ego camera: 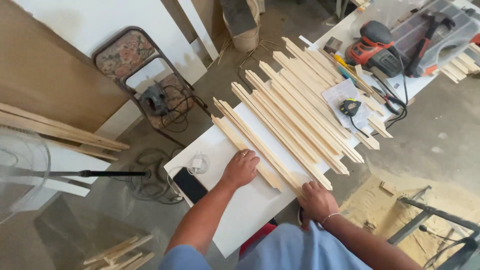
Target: Measuring wooden slats, aligning them on a workbench using a square ruler, and applying wood glue to the joints for assembly.
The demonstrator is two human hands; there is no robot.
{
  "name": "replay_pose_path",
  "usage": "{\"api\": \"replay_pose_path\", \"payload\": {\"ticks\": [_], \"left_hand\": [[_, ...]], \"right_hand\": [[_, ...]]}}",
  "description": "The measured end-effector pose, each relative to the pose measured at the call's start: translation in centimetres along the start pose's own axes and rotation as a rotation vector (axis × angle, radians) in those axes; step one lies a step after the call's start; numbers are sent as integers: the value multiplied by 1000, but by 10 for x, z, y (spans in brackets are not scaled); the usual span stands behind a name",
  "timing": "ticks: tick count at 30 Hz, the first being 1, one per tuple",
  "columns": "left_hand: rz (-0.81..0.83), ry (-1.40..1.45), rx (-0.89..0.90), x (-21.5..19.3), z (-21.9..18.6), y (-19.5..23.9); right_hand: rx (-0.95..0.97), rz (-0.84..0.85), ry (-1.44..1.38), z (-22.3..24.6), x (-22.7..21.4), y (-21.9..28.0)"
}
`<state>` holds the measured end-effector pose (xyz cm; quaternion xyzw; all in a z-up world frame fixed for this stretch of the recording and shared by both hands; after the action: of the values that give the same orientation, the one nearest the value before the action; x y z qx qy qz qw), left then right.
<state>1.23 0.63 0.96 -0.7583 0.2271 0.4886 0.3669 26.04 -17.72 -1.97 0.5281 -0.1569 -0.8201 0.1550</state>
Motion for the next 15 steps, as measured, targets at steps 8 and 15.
{"api": "replay_pose_path", "payload": {"ticks": [8,15], "left_hand": [[136,102,89,-28,-1,19],[70,-49,180,45,102,41]], "right_hand": [[379,67,-429,28,-14,52],[310,-137,-533,7,-12,111]]}}
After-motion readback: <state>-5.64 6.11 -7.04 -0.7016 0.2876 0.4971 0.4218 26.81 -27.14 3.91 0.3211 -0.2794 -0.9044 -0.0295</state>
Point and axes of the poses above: each hand's wrist, its own y-axis away from the middle knuckle, its own x-axis out of the palm, z = x × y, the point moved 2 cm from there along -y, towards the middle knuckle, and after that the axes turned 10 degrees about -x, right-handed, at the moved point
